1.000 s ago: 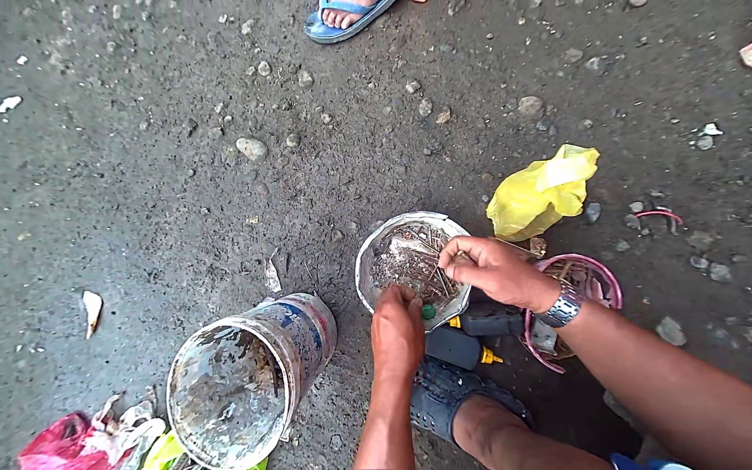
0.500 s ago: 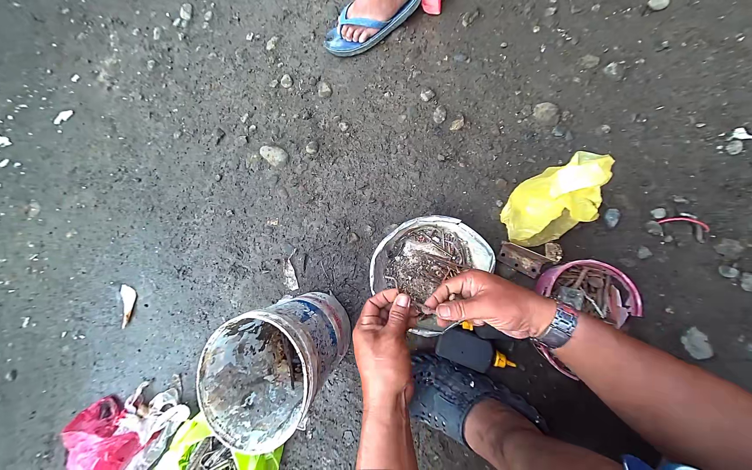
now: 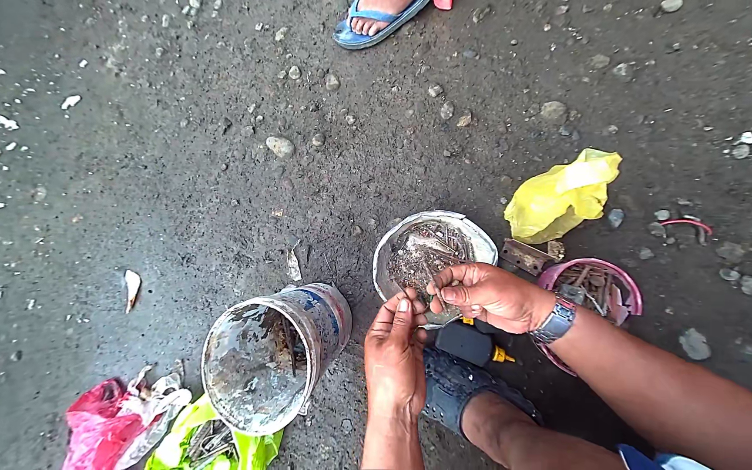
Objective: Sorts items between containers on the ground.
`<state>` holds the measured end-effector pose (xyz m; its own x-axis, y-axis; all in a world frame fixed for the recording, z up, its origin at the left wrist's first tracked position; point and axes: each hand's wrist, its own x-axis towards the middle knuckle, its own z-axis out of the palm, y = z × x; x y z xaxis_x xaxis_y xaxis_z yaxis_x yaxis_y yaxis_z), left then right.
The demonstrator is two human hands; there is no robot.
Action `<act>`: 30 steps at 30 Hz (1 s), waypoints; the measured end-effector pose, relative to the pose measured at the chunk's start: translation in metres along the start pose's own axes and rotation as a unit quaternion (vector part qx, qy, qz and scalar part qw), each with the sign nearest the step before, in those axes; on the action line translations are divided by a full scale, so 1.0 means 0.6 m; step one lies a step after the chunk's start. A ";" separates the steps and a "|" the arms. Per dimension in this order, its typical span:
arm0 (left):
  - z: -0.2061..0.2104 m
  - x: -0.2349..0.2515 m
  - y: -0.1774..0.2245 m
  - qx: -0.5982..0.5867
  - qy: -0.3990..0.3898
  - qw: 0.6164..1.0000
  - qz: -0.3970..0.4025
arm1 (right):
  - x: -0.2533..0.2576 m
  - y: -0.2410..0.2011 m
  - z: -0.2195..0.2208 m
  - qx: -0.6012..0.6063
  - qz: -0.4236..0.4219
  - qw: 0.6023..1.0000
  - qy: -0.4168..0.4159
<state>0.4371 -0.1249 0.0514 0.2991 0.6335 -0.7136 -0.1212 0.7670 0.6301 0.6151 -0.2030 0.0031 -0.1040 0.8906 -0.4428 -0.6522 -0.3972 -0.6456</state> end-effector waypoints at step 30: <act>-0.016 0.002 -0.019 0.077 -0.030 0.996 0.025 | 0.007 0.005 0.012 -0.046 0.004 0.997 0.063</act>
<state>0.4301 -0.1316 0.0403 0.3531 0.6591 -0.6640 0.0077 0.7076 0.7066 0.6076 -0.1986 0.0036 -0.0098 0.8544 -0.5196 -0.5795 -0.4283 -0.6933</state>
